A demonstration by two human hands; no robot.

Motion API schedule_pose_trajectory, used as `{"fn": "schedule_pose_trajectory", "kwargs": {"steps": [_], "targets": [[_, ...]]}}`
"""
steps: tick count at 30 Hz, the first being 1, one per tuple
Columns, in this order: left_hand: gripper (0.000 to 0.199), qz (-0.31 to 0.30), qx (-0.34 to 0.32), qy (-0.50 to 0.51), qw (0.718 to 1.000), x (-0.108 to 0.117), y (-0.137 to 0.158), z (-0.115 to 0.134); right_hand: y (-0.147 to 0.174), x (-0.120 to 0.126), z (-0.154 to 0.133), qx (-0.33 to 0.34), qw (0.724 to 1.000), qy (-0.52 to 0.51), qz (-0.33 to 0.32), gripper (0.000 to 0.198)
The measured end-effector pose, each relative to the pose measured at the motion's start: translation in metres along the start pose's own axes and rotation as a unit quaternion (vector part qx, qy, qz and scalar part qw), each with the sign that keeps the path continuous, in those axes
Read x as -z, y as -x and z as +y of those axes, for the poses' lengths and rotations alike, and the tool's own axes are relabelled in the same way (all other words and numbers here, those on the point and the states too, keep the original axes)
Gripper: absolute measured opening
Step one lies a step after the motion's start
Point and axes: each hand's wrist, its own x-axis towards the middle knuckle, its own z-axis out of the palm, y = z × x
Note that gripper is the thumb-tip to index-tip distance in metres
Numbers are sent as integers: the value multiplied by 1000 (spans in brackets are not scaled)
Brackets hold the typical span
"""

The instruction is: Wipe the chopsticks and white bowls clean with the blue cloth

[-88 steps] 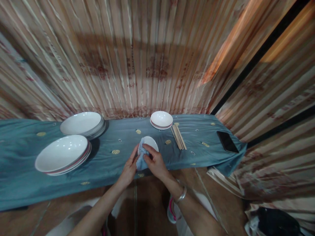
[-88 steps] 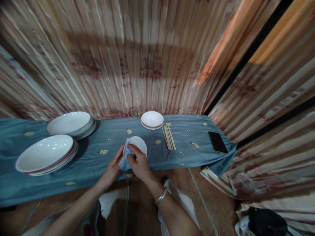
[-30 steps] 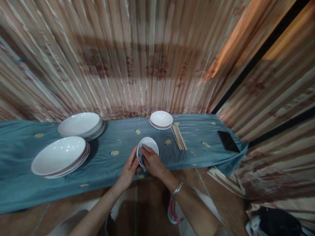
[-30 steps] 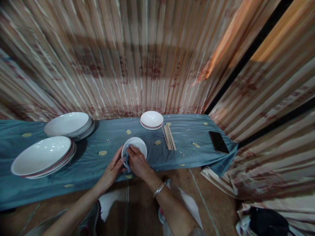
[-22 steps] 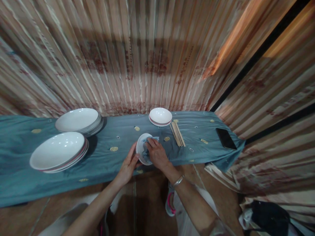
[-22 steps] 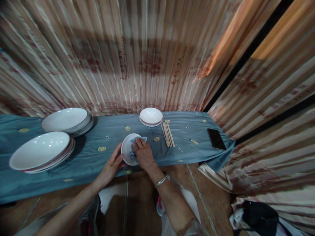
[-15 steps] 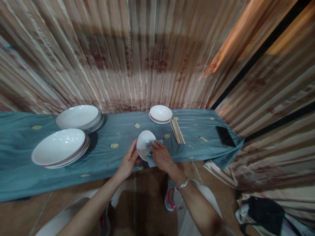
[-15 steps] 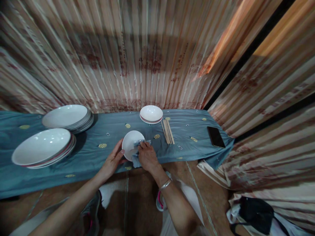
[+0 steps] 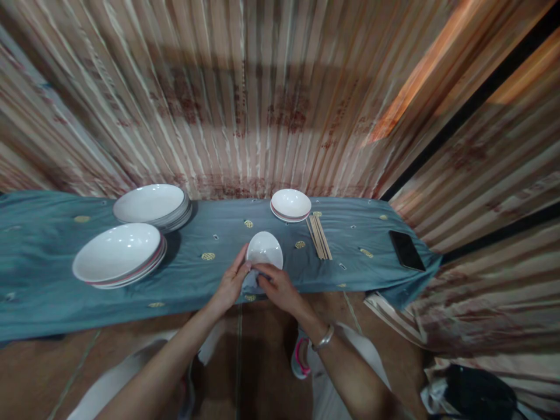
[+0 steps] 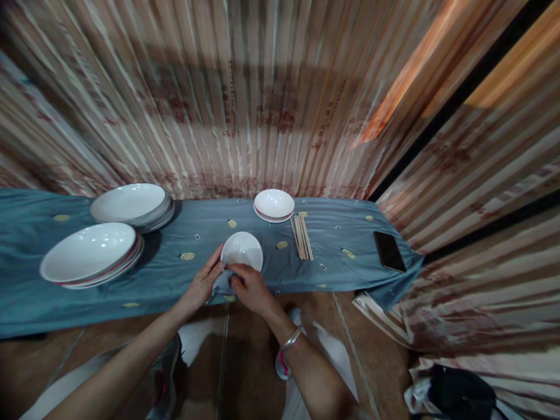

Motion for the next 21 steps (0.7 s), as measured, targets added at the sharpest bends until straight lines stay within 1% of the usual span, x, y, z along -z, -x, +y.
{"fn": "schedule_pose_trajectory", "kwargs": {"steps": [4, 8, 12, 13, 15, 18, 21], "targets": [[67, 7, 16, -3, 1000, 0, -2, 2, -8, -6, 0, -21, 996, -72, 48, 33], [67, 5, 13, -9, 1000, 0, -6, 3, -21, -11, 0, -42, 989, -101, 104, 31], [66, 7, 12, 15, 1000, 1, -9, 4, -38, -13, 4, -69, 978, -117, 160, 26], [66, 8, 16, 22, 1000, 1, -10, 4, -42, -12, 5, -74, 976, -113, 170, 24], [67, 0, 46, 34, 998, 1, -10, 6, -49, -10, 8, -79, 975, -92, 184, 24], [76, -28, 96, 58, 993, -2, -10, 11, -55, -4, 11, -84, 978, -36, 188, 31], [83, -41, 96, 72, 992, -5, -11, 16, -57, 1, 13, -88, 980, 54, 168, 38]]}}
